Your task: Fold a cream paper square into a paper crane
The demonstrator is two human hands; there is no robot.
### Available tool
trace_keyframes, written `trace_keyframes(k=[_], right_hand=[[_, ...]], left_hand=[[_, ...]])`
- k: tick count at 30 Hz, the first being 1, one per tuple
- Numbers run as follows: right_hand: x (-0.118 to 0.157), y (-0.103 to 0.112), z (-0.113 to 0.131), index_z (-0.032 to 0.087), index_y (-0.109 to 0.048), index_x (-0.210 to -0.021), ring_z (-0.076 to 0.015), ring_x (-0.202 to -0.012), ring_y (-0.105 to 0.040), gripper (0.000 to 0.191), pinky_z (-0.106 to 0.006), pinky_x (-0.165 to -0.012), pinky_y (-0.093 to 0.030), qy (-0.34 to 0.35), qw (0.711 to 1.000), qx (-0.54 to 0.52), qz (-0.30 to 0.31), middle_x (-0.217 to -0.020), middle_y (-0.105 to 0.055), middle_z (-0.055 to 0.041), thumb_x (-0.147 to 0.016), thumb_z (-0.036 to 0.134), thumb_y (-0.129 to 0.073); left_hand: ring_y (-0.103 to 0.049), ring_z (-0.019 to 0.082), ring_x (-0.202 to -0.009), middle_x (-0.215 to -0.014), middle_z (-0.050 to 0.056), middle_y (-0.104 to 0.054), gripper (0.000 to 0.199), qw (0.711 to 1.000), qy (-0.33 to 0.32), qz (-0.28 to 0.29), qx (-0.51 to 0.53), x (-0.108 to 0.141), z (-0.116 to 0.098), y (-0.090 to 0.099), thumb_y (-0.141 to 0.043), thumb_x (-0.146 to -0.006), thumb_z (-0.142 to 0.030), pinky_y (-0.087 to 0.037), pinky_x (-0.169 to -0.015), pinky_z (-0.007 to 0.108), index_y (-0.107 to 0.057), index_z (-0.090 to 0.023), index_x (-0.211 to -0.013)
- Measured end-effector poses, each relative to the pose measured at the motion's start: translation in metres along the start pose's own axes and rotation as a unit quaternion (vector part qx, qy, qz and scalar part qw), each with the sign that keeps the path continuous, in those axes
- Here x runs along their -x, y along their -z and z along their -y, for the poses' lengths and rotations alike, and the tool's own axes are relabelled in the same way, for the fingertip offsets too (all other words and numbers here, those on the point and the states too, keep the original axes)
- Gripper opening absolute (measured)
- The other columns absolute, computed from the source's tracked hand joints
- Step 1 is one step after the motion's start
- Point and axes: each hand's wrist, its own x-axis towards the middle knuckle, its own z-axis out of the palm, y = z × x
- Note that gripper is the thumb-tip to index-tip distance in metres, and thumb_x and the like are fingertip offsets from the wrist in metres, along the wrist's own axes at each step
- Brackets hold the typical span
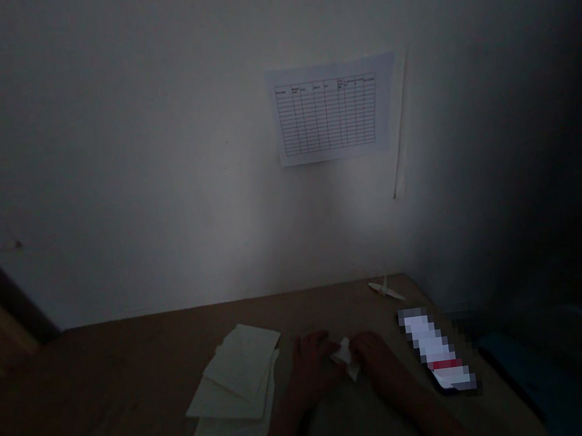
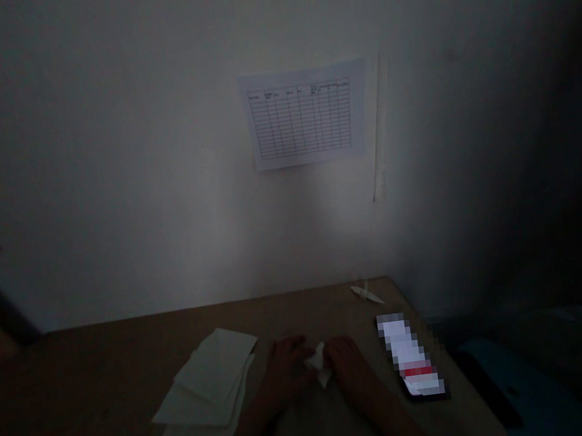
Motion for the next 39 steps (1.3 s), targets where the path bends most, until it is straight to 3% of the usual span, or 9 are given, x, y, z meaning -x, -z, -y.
trace_keyframes(k=[6,8,13,24,33,39], right_hand=[[0.002,0.012,0.008,0.022,-0.062,-0.111,-0.0248,-0.112,-0.057,0.023,-0.038,-0.096,-0.048,-0.011,0.999,-0.030,-0.001,-0.119,-0.065,-0.0084,-0.092,0.012,-0.052],[0.003,0.012,0.004,0.023,-0.060,-0.122,-0.0273,-0.120,-0.055,0.034,-0.041,-0.102,-0.047,-0.018,0.999,-0.036,-0.006,-0.127,-0.064,-0.0099,-0.089,0.017,-0.061],[0.006,0.001,-0.013,0.023,-0.057,-0.135,-0.0276,-0.127,-0.055,0.051,-0.045,-0.110,-0.043,-0.022,0.999,-0.016,-0.024,-0.135,-0.063,-0.0111,-0.086,0.009,-0.053],[0.001,-0.001,-0.013,0.025,-0.068,-0.121,-0.0264,-0.114,-0.063,0.033,-0.043,-0.102,-0.045,-0.045,0.998,-0.015,-0.033,-0.120,-0.071,-0.0083,-0.092,0.017,-0.054],[-0.005,-0.002,0.001,0.025,-0.068,-0.119,-0.0263,-0.114,-0.064,0.034,-0.045,-0.105,-0.041,-0.063,0.997,-0.017,-0.039,-0.119,-0.073,-0.0076,-0.094,0.015,-0.049],[-0.008,-0.004,0.001,0.024,-0.067,-0.121,-0.0269,-0.116,-0.063,0.034,-0.046,-0.106,-0.038,-0.069,0.997,0.005,-0.033,-0.122,-0.073,-0.0081,-0.091,0.015,-0.053]], left_hand=[[-0.050,0.030,-0.137,-0.143,0.005,-0.062,0.034,1.000,0.012,-0.017,-0.017,-0.003,-0.001,-0.006,-0.071,-0.083,-0.029,-0.019,-0.123,0.058,-0.074,-0.032,-0.117],[-0.050,0.030,-0.137,-0.144,0.005,-0.061,0.035,1.000,0.013,-0.014,-0.017,-0.003,-0.001,-0.006,-0.071,-0.083,-0.028,-0.018,-0.124,0.058,-0.074,-0.033,-0.118],[-0.050,0.032,-0.137,-0.144,0.006,-0.061,0.037,1.000,0.012,-0.012,-0.021,-0.004,0.001,-0.007,-0.072,-0.082,-0.030,-0.019,-0.123,0.059,-0.074,-0.033,-0.119],[-0.051,0.030,-0.136,-0.144,0.003,-0.062,0.020,0.999,0.023,-0.025,0.007,-0.005,-0.003,-0.006,-0.072,-0.086,-0.035,-0.016,-0.123,0.061,-0.077,-0.032,-0.105],[-0.054,0.030,-0.134,-0.139,0.007,-0.065,0.022,0.998,0.049,-0.042,0.004,-0.008,-0.007,-0.011,-0.071,-0.084,-0.025,-0.019,-0.123,0.061,-0.076,-0.028,-0.106],[-0.055,0.031,-0.133,-0.138,0.009,-0.066,0.021,0.997,0.045,-0.062,-0.006,-0.010,-0.011,-0.018,-0.070,-0.087,-0.034,-0.020,-0.123,0.060,-0.076,-0.025,-0.105]])
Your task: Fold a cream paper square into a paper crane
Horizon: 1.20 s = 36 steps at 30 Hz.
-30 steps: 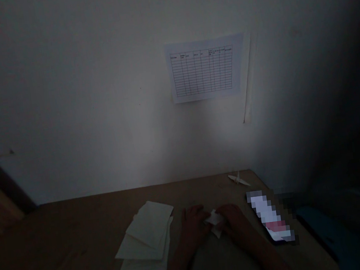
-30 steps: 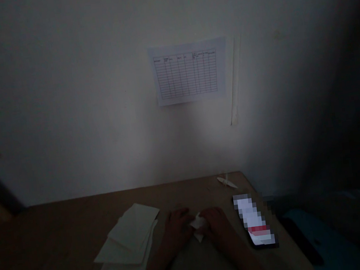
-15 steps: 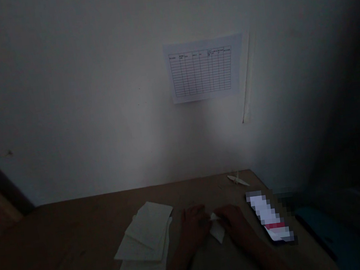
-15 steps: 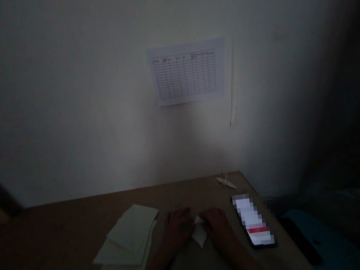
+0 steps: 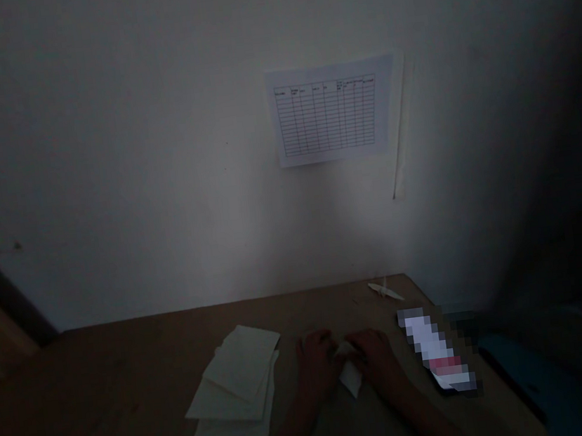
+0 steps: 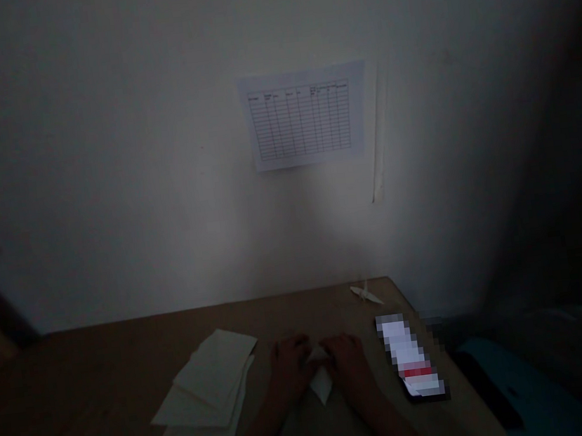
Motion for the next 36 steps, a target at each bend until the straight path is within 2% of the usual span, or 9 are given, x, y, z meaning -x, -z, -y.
trace_keyframes(k=[3,11,18,24,29,32,36], right_hand=[[-0.002,0.000,0.000,0.024,-0.067,-0.121,-0.0263,-0.118,-0.063,0.035,-0.046,-0.107,-0.036,-0.014,1.000,0.006,0.009,-0.124,-0.072,-0.0072,-0.091,0.015,-0.053],[-0.001,0.000,0.001,0.024,-0.065,-0.125,-0.0260,-0.122,-0.061,0.043,-0.045,-0.109,-0.036,-0.028,1.000,0.011,0.010,-0.128,-0.070,-0.0084,-0.088,0.012,-0.047],[-0.002,-0.001,0.001,0.023,-0.063,-0.128,-0.0252,-0.126,-0.058,0.056,-0.043,-0.111,-0.034,-0.039,0.999,-0.015,0.016,-0.132,-0.068,-0.0081,-0.077,0.007,-0.047],[-0.001,0.000,0.002,0.024,-0.064,-0.128,-0.0264,-0.127,-0.056,0.056,-0.045,-0.111,-0.034,-0.046,0.998,-0.035,0.018,-0.132,-0.067,-0.0080,-0.076,0.010,-0.049],[0.004,0.002,-0.013,0.025,-0.066,-0.125,-0.0272,-0.131,-0.053,0.042,-0.046,-0.114,-0.036,-0.032,0.995,-0.089,-0.007,-0.135,-0.064,-0.0091,-0.085,0.022,-0.054],[0.007,0.007,-0.028,0.026,-0.065,-0.128,-0.0272,-0.136,-0.049,0.042,-0.048,-0.117,-0.036,-0.037,0.989,-0.143,-0.026,-0.140,-0.060,-0.0090,-0.086,0.029,-0.056],[0.009,0.015,-0.039,0.028,-0.067,-0.127,-0.0261,-0.135,-0.050,0.045,-0.049,-0.117,-0.037,-0.008,0.980,-0.198,0.002,-0.139,-0.061,-0.0071,-0.083,0.025,-0.057]], left_hand=[[-0.054,0.030,-0.133,-0.138,0.008,-0.065,0.021,1.000,0.004,0.007,-0.002,0.001,-0.001,0.001,-0.067,-0.088,-0.032,-0.018,-0.123,0.059,-0.075,-0.025,-0.107],[-0.054,0.030,-0.133,-0.139,0.008,-0.065,0.029,1.000,0.013,0.008,-0.003,-0.001,-0.001,0.000,-0.064,-0.080,-0.019,-0.017,-0.122,0.061,-0.075,-0.025,-0.107],[-0.050,0.029,-0.136,-0.142,0.010,-0.062,0.039,1.000,0.012,0.007,-0.009,0.002,-0.004,0.000,-0.062,-0.077,-0.020,-0.015,-0.124,0.058,-0.074,-0.023,-0.113],[-0.050,0.031,-0.137,-0.142,0.010,-0.062,0.039,1.000,0.017,0.014,-0.012,0.001,-0.005,0.001,-0.060,-0.077,-0.023,-0.014,-0.124,0.059,-0.074,-0.024,-0.113],[-0.051,0.031,-0.136,-0.141,0.011,-0.063,0.041,1.000,0.012,0.017,0.004,0.001,-0.001,0.000,-0.060,-0.077,-0.023,-0.013,-0.124,0.059,-0.074,-0.024,-0.117],[-0.052,0.031,-0.136,-0.141,0.011,-0.063,0.041,1.000,0.010,0.014,0.006,0.001,0.002,-0.002,-0.060,-0.079,-0.022,-0.015,-0.124,0.058,-0.073,-0.023,-0.117],[-0.053,0.030,-0.134,-0.139,0.010,-0.064,0.035,1.000,0.008,0.004,0.007,0.002,0.002,-0.003,-0.062,-0.080,-0.023,-0.015,-0.124,0.059,-0.074,-0.025,-0.113]])
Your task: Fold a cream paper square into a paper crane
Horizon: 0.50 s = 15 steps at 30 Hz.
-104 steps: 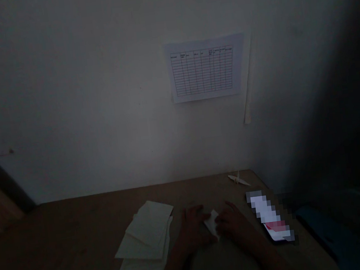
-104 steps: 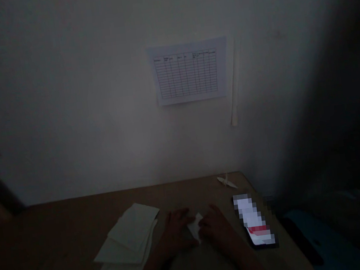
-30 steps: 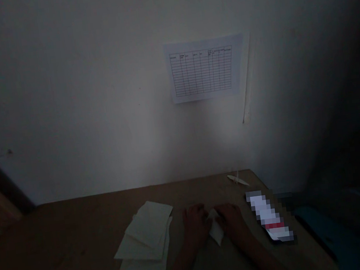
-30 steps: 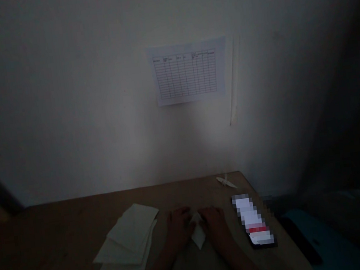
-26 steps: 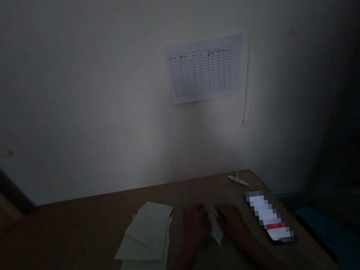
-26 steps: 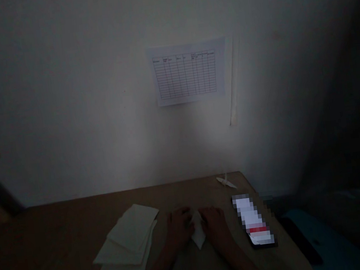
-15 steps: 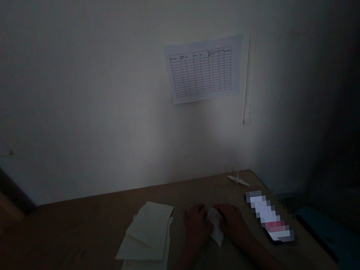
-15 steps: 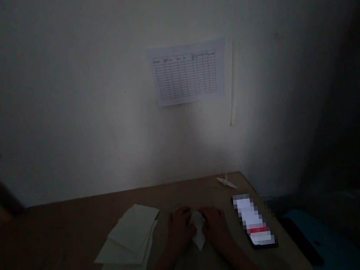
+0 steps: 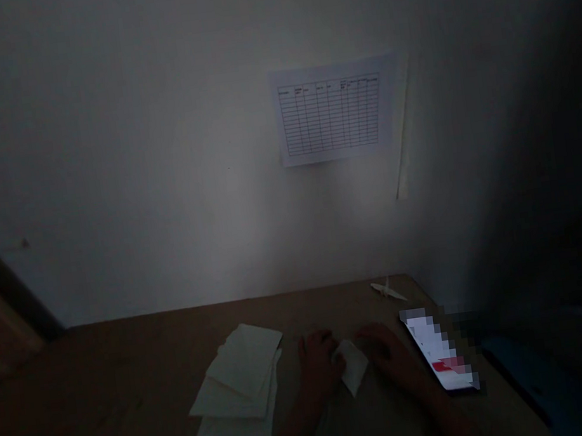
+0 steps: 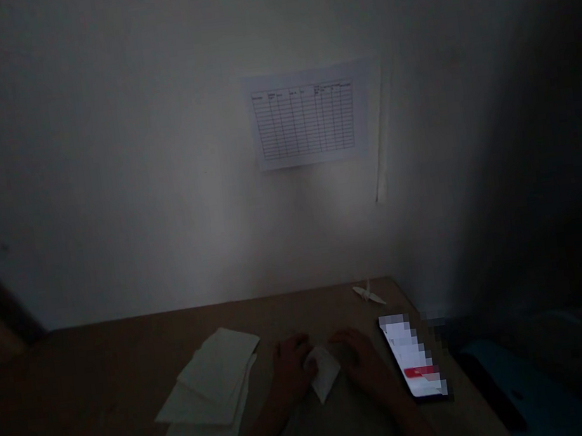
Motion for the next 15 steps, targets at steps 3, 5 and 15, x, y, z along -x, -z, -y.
trace_keyframes(k=[3,5,15], right_hand=[[0.000,0.001,0.004,0.028,-0.069,-0.124,-0.0263,-0.128,-0.055,0.045,-0.049,-0.114,-0.040,-0.003,1.000,-0.008,0.019,-0.131,-0.065,-0.0075,-0.081,0.023,-0.058],[0.000,0.000,0.008,0.028,-0.070,-0.123,-0.0276,-0.127,-0.056,0.042,-0.050,-0.114,-0.040,-0.011,1.000,-0.001,0.025,-0.130,-0.066,-0.0084,-0.082,0.027,-0.061],[-0.001,-0.002,0.012,0.027,-0.069,-0.122,-0.0273,-0.129,-0.055,0.036,-0.049,-0.113,-0.041,-0.029,0.998,0.048,0.030,-0.131,-0.066,-0.0083,-0.088,0.035,-0.061]], left_hand=[[-0.052,0.030,-0.135,-0.139,0.009,-0.064,0.031,1.000,0.000,0.001,0.003,0.001,-0.002,0.003,-0.064,-0.080,-0.024,-0.015,-0.124,0.058,-0.074,-0.025,-0.109],[-0.052,0.030,-0.135,-0.139,0.009,-0.064,0.029,1.000,0.001,0.006,0.003,0.002,-0.004,0.005,-0.064,-0.081,-0.025,-0.015,-0.124,0.058,-0.074,-0.025,-0.108],[-0.050,0.033,-0.137,-0.143,0.011,-0.061,0.037,1.000,-0.011,0.024,-0.012,0.002,-0.001,0.007,-0.071,-0.080,-0.037,-0.014,-0.123,0.060,-0.071,-0.027,-0.115]])
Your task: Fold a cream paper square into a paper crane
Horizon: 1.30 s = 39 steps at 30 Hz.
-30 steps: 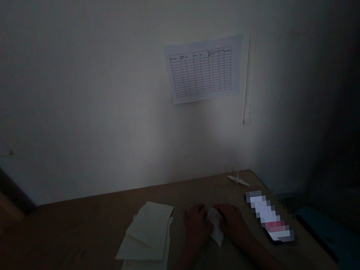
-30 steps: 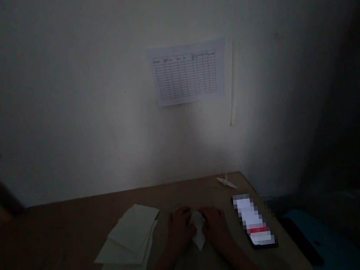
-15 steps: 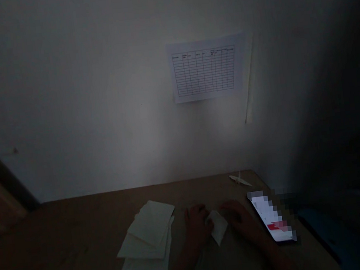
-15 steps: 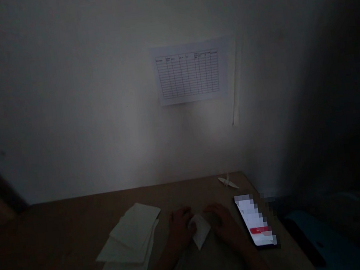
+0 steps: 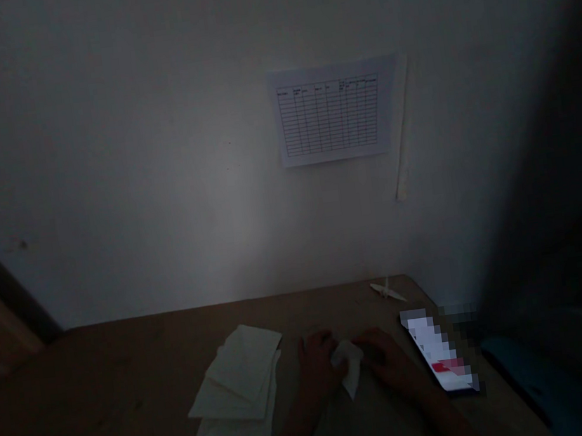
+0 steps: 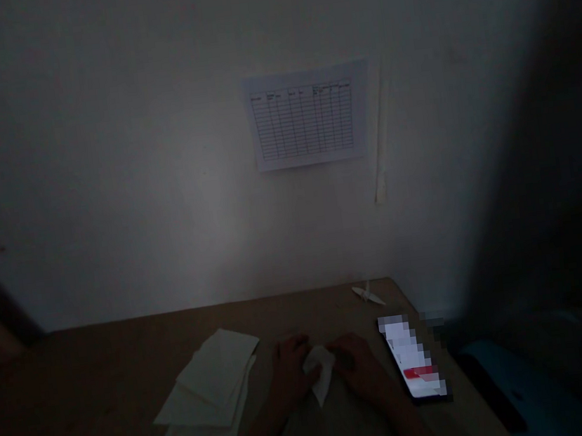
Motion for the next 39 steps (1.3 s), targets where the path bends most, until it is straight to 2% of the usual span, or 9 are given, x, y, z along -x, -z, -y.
trace_keyframes(k=[11,17,22,27,31,39], right_hand=[[-0.002,-0.005,0.006,0.025,-0.069,-0.124,-0.0268,-0.130,-0.054,0.036,-0.044,-0.113,-0.040,0.005,0.997,0.083,0.005,-0.134,-0.064,-0.0097,-0.089,0.029,-0.064],[-0.004,-0.004,0.017,0.022,-0.072,-0.115,-0.0257,-0.122,-0.057,0.028,-0.039,-0.107,-0.043,-0.004,0.994,0.109,0.015,-0.128,-0.065,-0.0106,-0.088,0.026,-0.067],[-0.006,-0.005,0.016,0.022,-0.073,-0.110,-0.0252,-0.119,-0.058,0.024,-0.038,-0.104,-0.043,0.006,0.991,0.128,0.026,-0.124,-0.066,-0.0092,-0.087,0.022,-0.068],[-0.006,-0.009,0.014,0.023,-0.072,-0.110,-0.0256,-0.118,-0.058,0.023,-0.038,-0.102,-0.043,0.005,0.989,0.147,0.021,-0.124,-0.066,-0.0088,-0.087,0.022,-0.067],[-0.005,-0.009,0.018,0.024,-0.072,-0.108,-0.0260,-0.117,-0.058,0.023,-0.039,-0.101,-0.042,0.005,0.988,0.154,0.013,-0.123,-0.067,-0.0080,-0.086,0.022,-0.067],[-0.010,-0.014,0.020,0.022,-0.073,-0.096,-0.0251,-0.110,-0.061,0.013,-0.037,-0.096,-0.045,-0.021,0.992,0.123,-0.021,-0.115,-0.068,-0.0074,-0.083,0.024,-0.071]], left_hand=[[-0.047,0.034,-0.139,-0.146,0.013,-0.059,0.039,1.000,-0.007,0.007,-0.001,0.002,-0.002,0.000,-0.070,-0.080,-0.038,-0.012,-0.124,0.060,-0.071,-0.024,-0.117],[-0.045,0.036,-0.141,-0.146,0.013,-0.058,0.045,1.000,-0.019,0.021,-0.002,0.002,-0.001,0.003,-0.069,-0.079,-0.038,-0.010,-0.124,0.062,-0.070,-0.023,-0.121],[-0.044,0.037,-0.142,-0.149,0.014,-0.055,0.056,0.999,-0.042,0.027,0.001,0.004,0.003,0.002,-0.072,-0.077,-0.048,-0.008,-0.124,0.064,-0.067,-0.024,-0.127],[-0.040,0.041,-0.144,-0.153,0.017,-0.051,0.079,0.997,-0.049,0.052,0.000,0.004,0.004,0.002,-0.081,-0.066,-0.064,-0.005,-0.124,0.067,-0.064,-0.022,-0.131],[-0.038,0.042,-0.145,-0.153,0.017,-0.050,0.088,0.997,-0.051,0.060,-0.008,0.004,0.004,0.002,-0.083,-0.060,-0.070,-0.005,-0.123,0.068,-0.064,-0.022,-0.131],[-0.036,0.042,-0.147,-0.156,0.018,-0.047,0.084,0.995,-0.065,0.072,0.001,0.002,0.010,0.000,-0.079,-0.063,-0.072,-0.003,-0.123,0.068,-0.064,-0.022,-0.129]])
